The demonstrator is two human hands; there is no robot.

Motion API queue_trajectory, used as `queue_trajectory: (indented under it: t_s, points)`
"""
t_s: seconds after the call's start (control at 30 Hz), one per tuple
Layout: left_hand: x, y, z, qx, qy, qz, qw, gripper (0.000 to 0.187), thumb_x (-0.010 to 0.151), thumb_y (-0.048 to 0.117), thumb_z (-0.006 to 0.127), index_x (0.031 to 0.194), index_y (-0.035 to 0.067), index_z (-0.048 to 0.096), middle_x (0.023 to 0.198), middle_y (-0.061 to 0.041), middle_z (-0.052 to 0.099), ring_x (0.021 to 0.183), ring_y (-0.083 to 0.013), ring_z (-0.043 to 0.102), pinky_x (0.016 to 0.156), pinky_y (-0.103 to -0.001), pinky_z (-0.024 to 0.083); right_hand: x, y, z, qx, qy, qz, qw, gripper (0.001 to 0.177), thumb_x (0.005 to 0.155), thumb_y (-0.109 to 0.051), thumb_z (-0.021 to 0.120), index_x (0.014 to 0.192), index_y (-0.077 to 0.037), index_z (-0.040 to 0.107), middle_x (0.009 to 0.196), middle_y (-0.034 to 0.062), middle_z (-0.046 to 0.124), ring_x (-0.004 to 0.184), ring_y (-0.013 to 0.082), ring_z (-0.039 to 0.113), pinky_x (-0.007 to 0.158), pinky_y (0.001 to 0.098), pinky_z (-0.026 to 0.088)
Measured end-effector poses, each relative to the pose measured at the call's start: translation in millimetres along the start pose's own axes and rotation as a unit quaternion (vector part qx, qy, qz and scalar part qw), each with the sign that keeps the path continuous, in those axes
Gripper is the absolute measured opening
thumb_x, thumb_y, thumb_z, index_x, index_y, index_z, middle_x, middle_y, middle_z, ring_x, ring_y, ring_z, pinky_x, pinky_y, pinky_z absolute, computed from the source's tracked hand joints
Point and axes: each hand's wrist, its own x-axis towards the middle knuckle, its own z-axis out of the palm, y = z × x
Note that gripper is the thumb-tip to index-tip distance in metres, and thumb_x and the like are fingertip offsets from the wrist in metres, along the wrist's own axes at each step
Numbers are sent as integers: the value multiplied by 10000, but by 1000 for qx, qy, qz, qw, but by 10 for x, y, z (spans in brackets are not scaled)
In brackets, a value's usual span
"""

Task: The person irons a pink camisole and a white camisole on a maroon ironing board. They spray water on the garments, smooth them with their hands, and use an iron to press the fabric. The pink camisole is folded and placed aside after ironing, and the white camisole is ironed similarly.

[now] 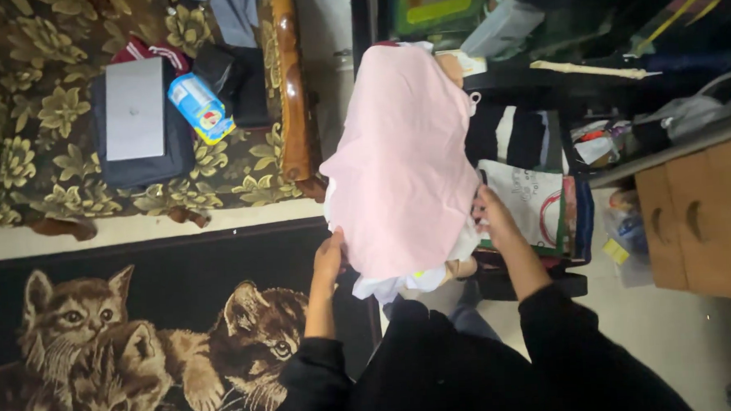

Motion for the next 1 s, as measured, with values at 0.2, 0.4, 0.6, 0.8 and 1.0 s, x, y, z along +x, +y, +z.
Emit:
queue_trajectory:
  t_s: [0.2,0.4,0.6,0.8,1.0]
  points:
    - [-370,28,-182,-147,9,85,986,453,878,474,786,905,27,715,768,20,629,659,-93,538,596,-273,420,31,-246,-63,-18,-10,-82,996,570,897,-428,679,1360,-105,605,1295,41,641,1177,164,569,888,371,464]
    - [-677,247,-496,-96,-1,43,994,560,913,484,781,923,-64,664,664,-73,595,480,-141,470,397,-287,309,-338,-534,-377,85,-74,-172,979,519,912,-205,760,1351,10,583,1269,81,663,1169,203,623,986,345,482]
    - [-655,335,-879,45,-20,-51,998,593,865,514,807,932,-74,779,656,-70,608,477,-125,443,383,-255,268,-360,-616,-663,13,-157,43,986,618,874,-280,731,1396,-4,547,1288,125,680,1166,272,640,982,493,500]
    - [-123,1367,-897,-297,-130,76,943,376,925,394,784,1120,79,715,889,-16,729,677,-100,655,458,-225,446,-230,-1515,-653,131,-341,-16,931,588,857,-314,747,1358,-50,590,1299,116,693,1161,293,663,997,554,528]
    - [247,3582,-840,-384,-212,261,860,302,927,334,675,1041,56,684,912,-86,747,784,-216,752,648,-362,630,-283,-3347,-368,279,-320,-178,888,125,1059,-170,689,1152,-90,669,1138,75,728,1030,226,713,986,422,568]
